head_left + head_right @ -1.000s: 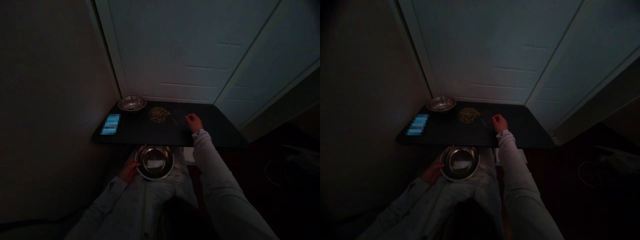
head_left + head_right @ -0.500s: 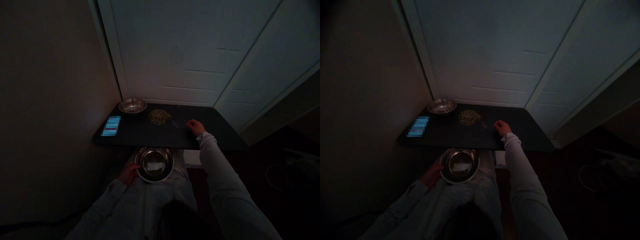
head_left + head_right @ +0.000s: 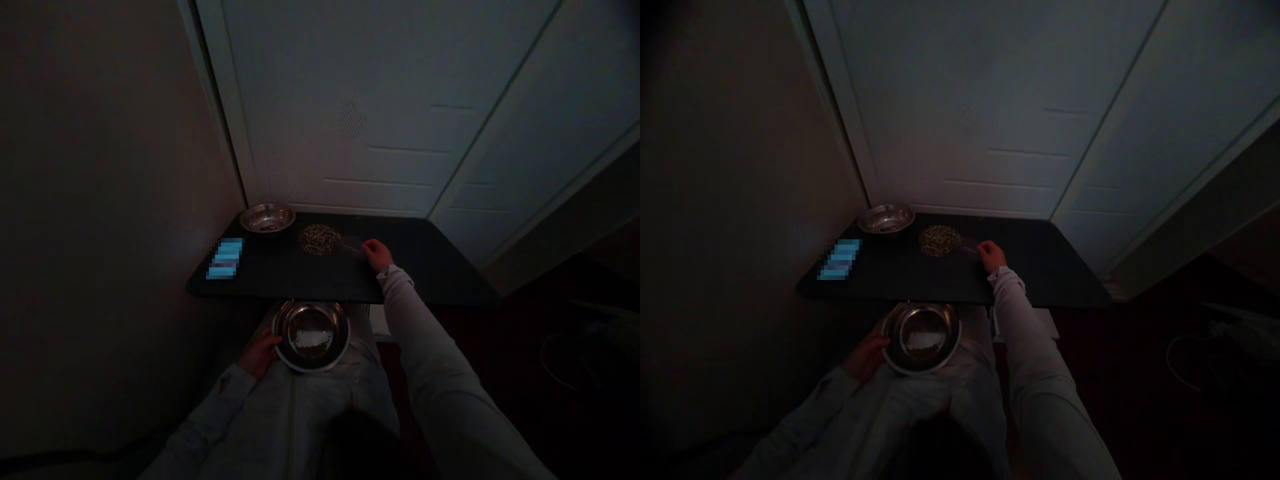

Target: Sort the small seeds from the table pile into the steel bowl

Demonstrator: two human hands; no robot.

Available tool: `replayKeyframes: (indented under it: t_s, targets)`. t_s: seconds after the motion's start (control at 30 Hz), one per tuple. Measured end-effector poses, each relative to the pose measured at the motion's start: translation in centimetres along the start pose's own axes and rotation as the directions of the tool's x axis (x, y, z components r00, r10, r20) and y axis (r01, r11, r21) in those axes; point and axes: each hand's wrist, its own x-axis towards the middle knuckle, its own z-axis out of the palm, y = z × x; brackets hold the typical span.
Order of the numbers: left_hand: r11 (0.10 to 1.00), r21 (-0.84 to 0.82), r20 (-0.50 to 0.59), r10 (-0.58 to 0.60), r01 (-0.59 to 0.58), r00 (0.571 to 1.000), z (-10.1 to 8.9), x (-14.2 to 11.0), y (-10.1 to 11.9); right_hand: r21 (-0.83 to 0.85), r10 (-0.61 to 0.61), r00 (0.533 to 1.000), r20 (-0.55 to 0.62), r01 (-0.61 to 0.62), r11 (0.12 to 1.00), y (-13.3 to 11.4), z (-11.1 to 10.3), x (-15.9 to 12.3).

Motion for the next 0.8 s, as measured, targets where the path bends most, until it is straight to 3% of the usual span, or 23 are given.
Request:
replayKeyframes:
  t_s: [0.17,0.33,0.53,0.8]
  targets:
    - [1.0,0.016,-0.049,0.013,-0.012,0.999,0.4,-0.2,0.2,-0.063,-0.006,1.0,0.011,0.006,0.998,-0.4,1.0,-0.5]
    - [1.0,0.029,-0.049,0.011,-0.01,0.999,0.1,0.2,0.0,0.035,-0.035,0.993,0.116,0.031,0.999,-0.1,0.8,-0.9]
    - [0.999,0.04,-0.049,-0.012,0.014,0.999,-0.2,0.4,-0.1,0.053,-0.008,0.998,0.07,0.004,0.999,-0.5,0.7,-1.4]
    - [1.0,0.022,-0.039,-0.005,0.006,0.999,0.5,0.1,0.3,0.163,-0.039,0.991,0.124,0.019,0.986,-1.1,1.3,-3.1]
